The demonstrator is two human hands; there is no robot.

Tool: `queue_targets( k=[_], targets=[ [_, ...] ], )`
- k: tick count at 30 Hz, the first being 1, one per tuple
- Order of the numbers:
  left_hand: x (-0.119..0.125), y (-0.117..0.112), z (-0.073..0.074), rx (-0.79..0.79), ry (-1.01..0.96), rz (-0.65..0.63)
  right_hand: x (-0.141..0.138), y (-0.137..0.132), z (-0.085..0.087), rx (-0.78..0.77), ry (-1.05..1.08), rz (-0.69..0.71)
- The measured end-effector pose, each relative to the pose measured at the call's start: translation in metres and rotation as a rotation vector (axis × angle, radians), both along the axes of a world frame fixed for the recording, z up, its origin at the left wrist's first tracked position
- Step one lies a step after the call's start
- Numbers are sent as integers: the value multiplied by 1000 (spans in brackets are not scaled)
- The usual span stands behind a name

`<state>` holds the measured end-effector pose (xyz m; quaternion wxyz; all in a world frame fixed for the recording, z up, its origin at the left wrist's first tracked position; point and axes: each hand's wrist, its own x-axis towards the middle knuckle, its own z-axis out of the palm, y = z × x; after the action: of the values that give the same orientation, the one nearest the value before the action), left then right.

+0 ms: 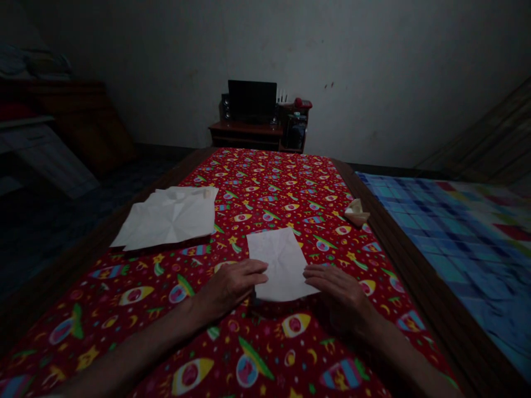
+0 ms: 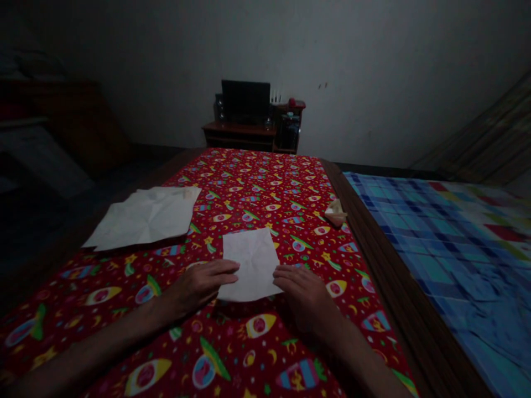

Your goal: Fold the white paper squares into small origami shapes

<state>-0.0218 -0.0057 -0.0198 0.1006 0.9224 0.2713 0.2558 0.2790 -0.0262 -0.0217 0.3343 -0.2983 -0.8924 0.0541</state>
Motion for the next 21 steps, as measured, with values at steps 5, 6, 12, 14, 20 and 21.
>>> queue_targets(
  k=[5,6,12,14,20,21],
  targets=[
    [-1,0,-11,-124,-150,-16,-3,-11,12,-33,15,23],
    [-2,0,-12,-167,-184,-19,-4,-11,14,-66,-6,28],
    [-5,1,-8,-307,-261,-96,-5,7,9,-180,-35,96],
    [-5,1,-5,-313,-272,-78,-6,11,6,-232,19,57],
    [1,-1,0,-332,-154,302,-13,10,7,-589,108,-257],
    [3,-1,0,-322,-140,358,-15,9,8,-616,126,-309]
  ],
)
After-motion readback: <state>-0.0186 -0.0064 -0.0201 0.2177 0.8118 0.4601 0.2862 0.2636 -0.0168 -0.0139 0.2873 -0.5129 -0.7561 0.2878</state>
